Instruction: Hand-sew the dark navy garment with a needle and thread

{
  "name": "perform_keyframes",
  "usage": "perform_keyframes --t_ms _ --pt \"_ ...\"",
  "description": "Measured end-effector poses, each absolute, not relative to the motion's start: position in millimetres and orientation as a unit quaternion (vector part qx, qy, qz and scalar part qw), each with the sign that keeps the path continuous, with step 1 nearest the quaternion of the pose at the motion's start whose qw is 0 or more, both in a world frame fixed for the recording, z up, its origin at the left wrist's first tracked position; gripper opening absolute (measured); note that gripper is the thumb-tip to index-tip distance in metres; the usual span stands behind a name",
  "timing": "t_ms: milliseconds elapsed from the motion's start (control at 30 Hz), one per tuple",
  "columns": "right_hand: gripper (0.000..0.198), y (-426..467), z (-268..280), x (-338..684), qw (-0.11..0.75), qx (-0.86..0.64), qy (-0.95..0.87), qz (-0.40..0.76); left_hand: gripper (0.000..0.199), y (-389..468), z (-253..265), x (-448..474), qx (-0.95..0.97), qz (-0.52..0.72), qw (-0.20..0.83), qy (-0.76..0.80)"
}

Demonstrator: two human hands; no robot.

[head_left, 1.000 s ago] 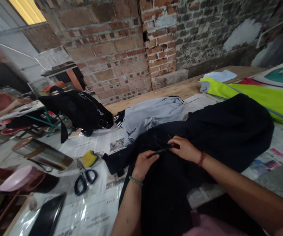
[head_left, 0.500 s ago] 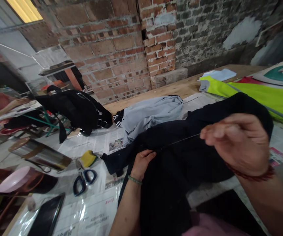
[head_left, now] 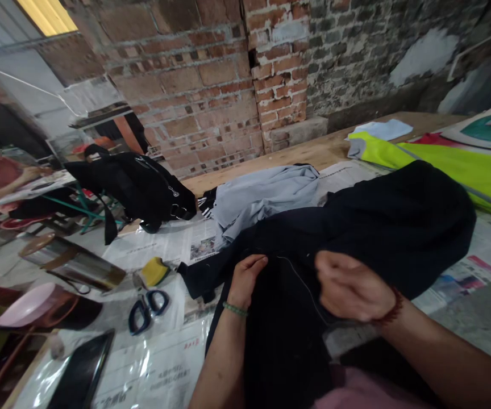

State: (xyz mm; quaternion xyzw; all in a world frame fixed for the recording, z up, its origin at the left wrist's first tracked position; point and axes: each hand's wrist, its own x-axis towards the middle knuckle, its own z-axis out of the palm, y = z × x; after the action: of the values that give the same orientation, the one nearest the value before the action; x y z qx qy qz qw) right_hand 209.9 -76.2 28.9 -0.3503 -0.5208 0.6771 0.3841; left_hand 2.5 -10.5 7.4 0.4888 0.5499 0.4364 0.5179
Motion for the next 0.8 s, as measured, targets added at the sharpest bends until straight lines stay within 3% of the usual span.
perform_keyframes --t_ms 133,300,800 --pt "0.016 -64 32 180 0.321 -0.482 -0.561 0.592 0.018 -10 6 2 0.501 0.438 0.513 0.542" --pt "0.017 -50 24 166 0.317 -0.556 -0.611 0.467 0.02 -11 5 2 0.492 0.437 0.523 0.541" --pt "0.018 -43 14 162 0.325 -0.566 -0.636 0.412 0.018 -14 10 5 0.526 0.429 0.497 0.541"
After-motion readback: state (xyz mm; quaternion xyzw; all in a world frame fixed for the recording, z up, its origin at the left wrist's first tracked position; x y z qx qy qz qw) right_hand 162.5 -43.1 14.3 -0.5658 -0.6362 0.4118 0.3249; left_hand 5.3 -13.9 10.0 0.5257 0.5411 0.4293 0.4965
